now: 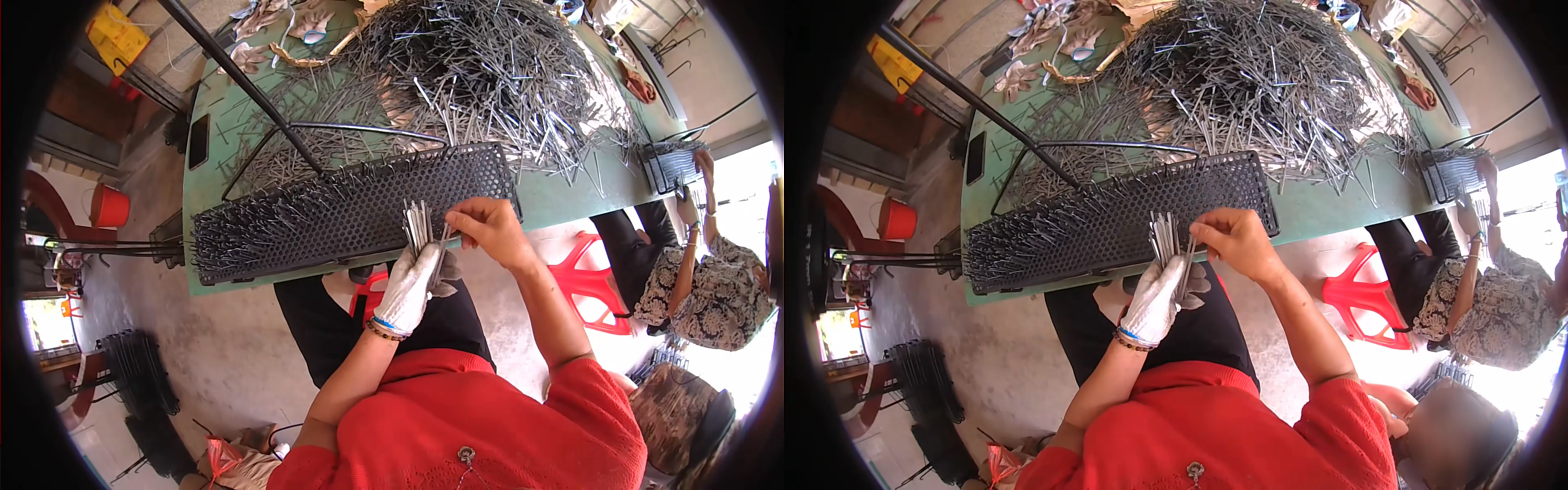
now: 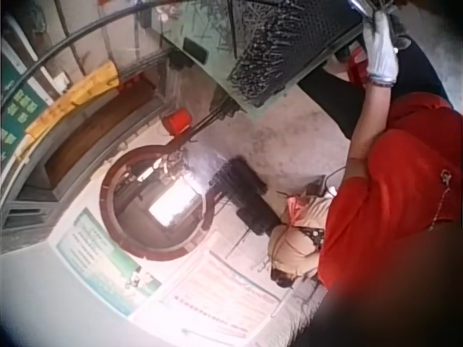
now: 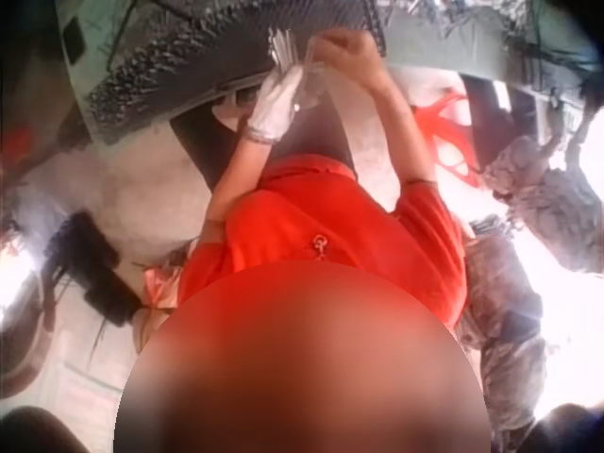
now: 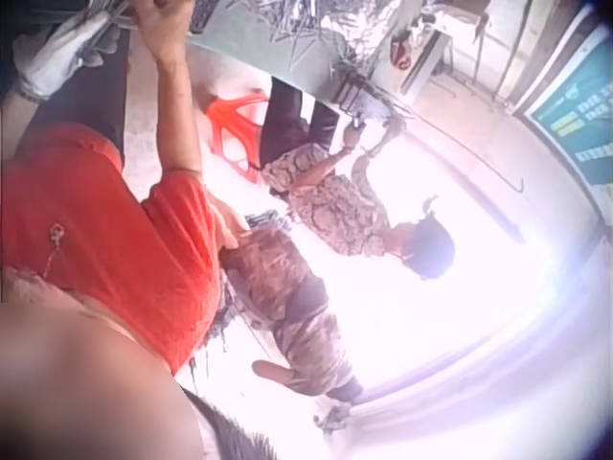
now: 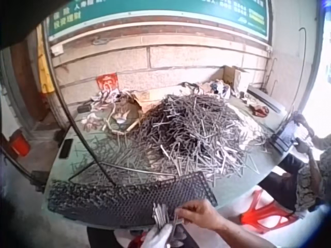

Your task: Sorting and inserting thin metal wires into a grid-like assembly tool.

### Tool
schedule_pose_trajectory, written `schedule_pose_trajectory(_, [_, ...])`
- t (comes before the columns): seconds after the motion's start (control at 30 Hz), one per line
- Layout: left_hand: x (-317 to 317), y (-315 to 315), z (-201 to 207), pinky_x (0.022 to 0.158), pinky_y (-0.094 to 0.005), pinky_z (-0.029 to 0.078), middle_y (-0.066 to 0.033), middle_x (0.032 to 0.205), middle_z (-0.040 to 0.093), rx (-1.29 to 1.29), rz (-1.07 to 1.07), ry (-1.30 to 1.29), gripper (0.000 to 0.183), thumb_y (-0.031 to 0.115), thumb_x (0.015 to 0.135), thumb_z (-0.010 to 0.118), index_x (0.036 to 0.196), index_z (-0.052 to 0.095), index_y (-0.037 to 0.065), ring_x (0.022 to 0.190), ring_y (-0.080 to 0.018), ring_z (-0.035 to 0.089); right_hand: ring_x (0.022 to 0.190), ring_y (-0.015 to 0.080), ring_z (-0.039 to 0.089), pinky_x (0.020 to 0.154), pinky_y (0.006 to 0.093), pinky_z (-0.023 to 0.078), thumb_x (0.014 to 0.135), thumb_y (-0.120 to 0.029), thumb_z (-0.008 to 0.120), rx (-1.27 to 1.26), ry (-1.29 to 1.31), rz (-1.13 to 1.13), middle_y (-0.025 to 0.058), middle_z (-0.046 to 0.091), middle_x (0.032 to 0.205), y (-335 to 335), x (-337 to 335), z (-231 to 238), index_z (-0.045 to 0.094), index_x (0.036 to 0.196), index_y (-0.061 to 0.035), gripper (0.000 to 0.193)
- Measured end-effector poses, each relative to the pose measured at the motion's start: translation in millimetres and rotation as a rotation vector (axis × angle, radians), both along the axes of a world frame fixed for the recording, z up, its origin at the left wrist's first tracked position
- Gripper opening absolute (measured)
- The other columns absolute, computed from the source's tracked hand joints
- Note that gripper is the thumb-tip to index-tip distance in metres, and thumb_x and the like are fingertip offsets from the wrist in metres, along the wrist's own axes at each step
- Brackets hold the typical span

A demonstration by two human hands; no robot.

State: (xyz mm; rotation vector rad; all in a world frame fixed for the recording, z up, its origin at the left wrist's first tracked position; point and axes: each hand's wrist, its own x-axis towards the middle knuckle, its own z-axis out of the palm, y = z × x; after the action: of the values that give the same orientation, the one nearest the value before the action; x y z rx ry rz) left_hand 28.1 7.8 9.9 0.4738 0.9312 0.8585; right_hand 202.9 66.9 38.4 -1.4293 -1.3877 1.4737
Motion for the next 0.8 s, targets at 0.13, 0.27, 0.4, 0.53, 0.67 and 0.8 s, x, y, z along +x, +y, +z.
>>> schedule_pose_trajectory(0.13, [-1.4, -1.6, -2.6, 0.058, -0.0286, 0.057, -0.0083, 0.092, 0.067, -0.027, 0.027, -0.04, 0.023, 0.026, 0.099, 0.052, 0.109, 0.057, 0.006, 0.077, -0.0193, 0.069, 0.061, 0.0057, 0.055, 0.055, 0.0207, 0.045, 0.093, -0.014, 0.062, 0.129, 0.169, -0.088, 0.0036, 0.066, 0.081, 17.0, 13.8, 11.3, 0.065, 0.097, 0.0018, 0.016])
schedule_pose_trajectory(0.27, [-1.4, -2.0, -6.0, 0.058, -0.029, 0.057, -0.009, 0.092, 0.067, -0.022, 0.023, -0.046, 0.023, 0.026, 0.099, 0.053, 0.107, 0.057, 0.006, 0.077, -0.0198, 0.069, 0.068, 0.0071, 0.058, 0.063, 0.0212, 0.048, 0.096, -0.013, 0.059, 0.363, 0.118, -0.196, 0.0043, 0.067, 0.087, 49.0, 30.2, 24.2, 0.062, 0.101, 0.0, 0.014])
schedule_pose_trajectory(0.4, [0.2, -3.5, -2.2, 0.058, -0.0288, 0.057, -0.0089, 0.092, 0.067, -0.023, 0.023, -0.036, 0.023, 0.027, 0.098, 0.054, 0.107, 0.057, 0.006, 0.076, -0.0192, 0.069, 0.075, 0.0093, 0.062, 0.071, 0.0228, 0.051, 0.096, -0.011, 0.057, 0.544, -0.08, -0.216, 0.0052, 0.067, 0.088, 76.9, 38.0, 19.1, 0.062, 0.102, 0.0019, 0.015])
schedule_pose_trajectory(0.53, [0.1, -5.8, -0.4, 0.058, -0.0283, 0.058, -0.009, 0.092, 0.066, -0.032, 0.023, 0.002, 0.024, 0.028, 0.097, 0.055, 0.108, 0.056, 0.006, 0.076, -0.0188, 0.068, 0.077, 0.0099, 0.062, 0.072, 0.0231, 0.051, 0.096, -0.01, 0.057, 0.633, -0.119, -0.158, 0.005, 0.067, 0.089, 90.7, 40.0, 14.5, 0.062, 0.102, 0.0019, 0.015])
schedule_pose_trajectory(0.67, [0.0, -6.2, -0.4, 0.057, -0.0281, 0.058, -0.0092, 0.091, 0.066, -0.046, 0.032, -0.001, 0.024, 0.028, 0.097, 0.055, 0.109, 0.056, 0.006, 0.075, -0.0186, 0.068, 0.078, 0.0099, 0.063, 0.073, 0.0231, 0.051, 0.096, -0.01, 0.057, 0.632, -0.107, -0.155, 0.0043, 0.066, 0.088, 95.3, 37.1, 13.4, 0.062, 0.102, 0.0017, 0.014])
schedule_pose_trajectory(0.8, [0.7, -6.3, -1.9, 0.057, -0.0281, 0.058, -0.0093, 0.092, 0.066, -0.041, 0.03, -0.002, 0.024, 0.028, 0.097, 0.055, 0.109, 0.056, 0.006, 0.075, -0.0186, 0.068, 0.074, 0.0115, 0.065, 0.069, 0.0245, 0.051, 0.093, -0.007, 0.06, 0.667, -0.119, -0.168, 0.006, 0.066, 0.085, 97.3, 35.3, 8.3, 0.062, 0.1, 0.0016, 0.011])
